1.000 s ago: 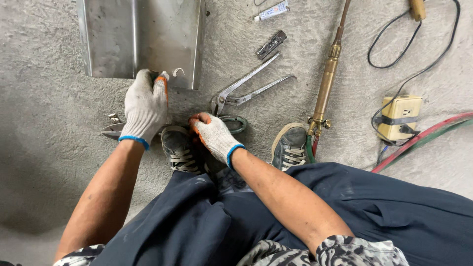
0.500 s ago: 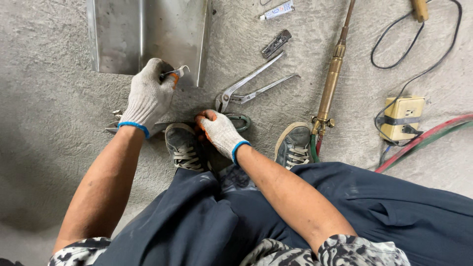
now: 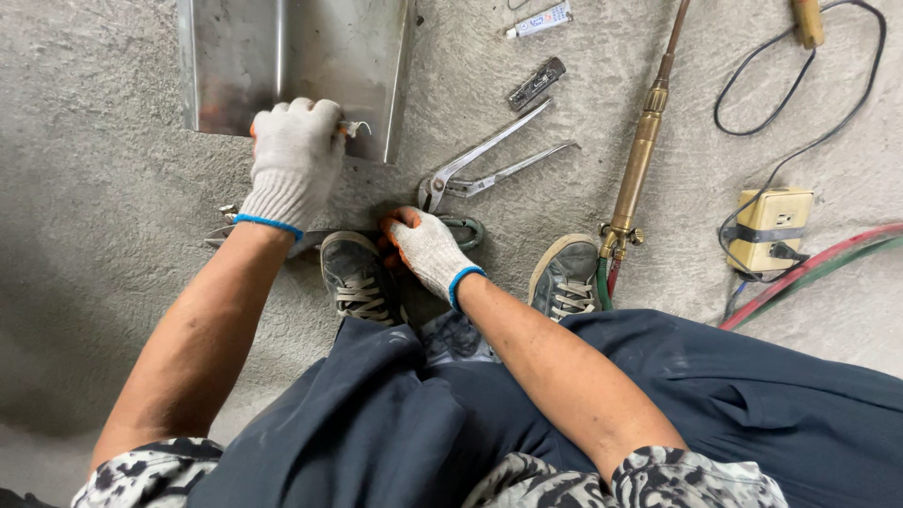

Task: The person picks up a metal box and places it on the floor. They then use pliers to manipulate a small metal piece and attach it to the box. The person continues to adjust and secure the piece using various tools.

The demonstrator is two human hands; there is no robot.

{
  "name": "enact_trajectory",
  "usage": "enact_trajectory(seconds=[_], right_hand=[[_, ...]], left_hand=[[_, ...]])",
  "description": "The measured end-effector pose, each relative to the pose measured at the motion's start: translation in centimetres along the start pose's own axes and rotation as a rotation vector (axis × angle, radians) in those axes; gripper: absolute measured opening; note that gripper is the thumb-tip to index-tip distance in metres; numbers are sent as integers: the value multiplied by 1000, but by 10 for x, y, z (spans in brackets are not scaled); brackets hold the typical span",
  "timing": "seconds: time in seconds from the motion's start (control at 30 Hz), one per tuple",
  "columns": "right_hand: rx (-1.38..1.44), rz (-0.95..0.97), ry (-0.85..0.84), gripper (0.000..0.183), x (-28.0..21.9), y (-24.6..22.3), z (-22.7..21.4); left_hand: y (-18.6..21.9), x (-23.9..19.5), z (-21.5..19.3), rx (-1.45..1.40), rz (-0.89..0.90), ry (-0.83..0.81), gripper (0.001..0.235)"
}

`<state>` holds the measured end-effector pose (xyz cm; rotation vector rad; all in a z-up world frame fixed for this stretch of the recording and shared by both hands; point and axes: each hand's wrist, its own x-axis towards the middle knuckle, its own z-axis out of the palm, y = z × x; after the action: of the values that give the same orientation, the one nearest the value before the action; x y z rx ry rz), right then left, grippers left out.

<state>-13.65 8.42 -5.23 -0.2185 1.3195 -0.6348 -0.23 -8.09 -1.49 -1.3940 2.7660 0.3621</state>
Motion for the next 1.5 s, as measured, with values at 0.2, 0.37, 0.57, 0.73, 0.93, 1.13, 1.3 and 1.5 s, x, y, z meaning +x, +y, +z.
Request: enact_trajectory(seconds=[0.2, 0.37, 0.57, 0.73, 0.93, 1.13, 1.3, 1.5], right_hand=[[-54, -5, 6, 32, -2, -2, -2], [-150, -23, 30, 33, -4, -4, 1], [-973, -577, 66, 26, -27, -23, -12], [-1150, -590, 121, 29, -27, -87, -72], [-1322, -514, 507, 29, -33, -167, -164], [-1453, -335, 622, 25, -42, -184, -241], [-1410, -489, 1131, 23, -47, -215, -310], [-1187, -371, 1174, 24, -42, -233, -321]], left_hand=[[-16, -1, 8, 214, 291, 30, 17], [-16, -6, 12, 10, 165, 134, 12], [-5, -19, 2, -111, 57, 186, 19], [-4, -24, -4, -104, 0, 175, 17], [-3, -23, -3, -145, -42, 195, 26], [0, -27, -4, -167, -64, 142, 28], [0, -28, -8, -216, -97, 135, 24], [1, -34, -9, -233, -110, 189, 27]])
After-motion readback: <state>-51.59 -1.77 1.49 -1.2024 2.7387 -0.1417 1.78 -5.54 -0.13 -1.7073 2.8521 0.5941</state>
